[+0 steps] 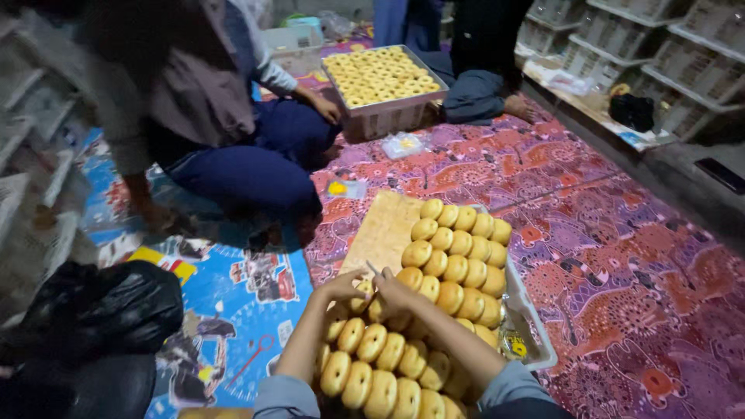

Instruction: The person sits on a patterned floor mat and repeatedly picks up round buns, splits them open with a small knife, and fills them with a yellow substance from a small container. The filled buns are placed back onto a wooden board. Another person is visible in the background performing a similar task.

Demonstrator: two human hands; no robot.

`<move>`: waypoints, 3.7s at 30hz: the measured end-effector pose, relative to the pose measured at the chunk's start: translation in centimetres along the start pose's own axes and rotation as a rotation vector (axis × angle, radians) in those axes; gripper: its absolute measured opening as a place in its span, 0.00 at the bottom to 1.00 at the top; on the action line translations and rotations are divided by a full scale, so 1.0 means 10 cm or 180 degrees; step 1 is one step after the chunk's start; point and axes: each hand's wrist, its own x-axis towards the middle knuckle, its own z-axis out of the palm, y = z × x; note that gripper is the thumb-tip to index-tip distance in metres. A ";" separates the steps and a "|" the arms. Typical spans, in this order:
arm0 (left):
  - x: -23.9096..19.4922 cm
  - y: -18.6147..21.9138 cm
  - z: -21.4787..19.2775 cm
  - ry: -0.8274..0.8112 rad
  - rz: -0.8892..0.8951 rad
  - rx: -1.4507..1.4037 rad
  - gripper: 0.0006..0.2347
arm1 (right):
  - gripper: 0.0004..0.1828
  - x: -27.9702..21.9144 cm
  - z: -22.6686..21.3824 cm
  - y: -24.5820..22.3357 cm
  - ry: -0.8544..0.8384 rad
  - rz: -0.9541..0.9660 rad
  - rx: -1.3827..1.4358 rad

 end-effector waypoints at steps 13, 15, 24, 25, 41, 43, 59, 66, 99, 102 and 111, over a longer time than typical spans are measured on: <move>-0.10 0.03 0.32 0.0351 -0.0355 0.0748 0.34 | 0.32 -0.66 -0.10 -0.30 0.1632 0.0374 0.0815; -0.30 0.02 0.39 0.0796 -0.0337 0.0507 0.33 | 0.15 -0.87 -0.10 -0.30 0.2207 0.0471 0.1187; -2.73 -0.15 1.78 0.4584 -0.2695 -0.1977 0.08 | 0.09 -2.88 0.26 0.27 0.3056 0.0289 0.1817; -2.87 -0.11 1.90 0.4605 -0.2703 -0.2564 0.08 | 0.09 -3.10 0.32 0.37 0.3033 0.0515 0.2030; -2.18 0.62 1.87 0.4512 -0.1928 -0.3320 0.09 | 0.11 -5.37 0.11 1.03 0.3370 0.1532 0.2118; -2.21 0.62 2.06 0.4486 -0.2090 -0.3160 0.09 | 0.11 -5.32 0.11 0.99 0.3381 0.1480 0.1972; -3.26 -0.25 3.46 0.3494 -0.3470 0.0221 0.13 | 0.06 -4.07 0.46 -0.19 0.0943 0.1073 0.3842; -2.98 -0.55 3.23 0.2883 -0.3329 0.0952 0.26 | 0.17 -4.01 0.58 -0.41 0.0836 0.1101 0.3912; -2.66 2.44 3.43 0.3051 0.0764 -0.5188 0.15 | 0.06 -4.21 -0.43 -1.36 0.1672 -0.1469 0.0727; -2.52 2.47 3.50 0.3107 0.0605 -0.4954 0.16 | 0.06 -4.29 -0.40 -1.23 0.2107 -0.1653 0.0254; -2.14 2.49 3.69 0.2599 -0.0181 -0.4250 0.13 | 0.17 -4.05 0.08 -0.73 0.2564 -0.1365 -0.0094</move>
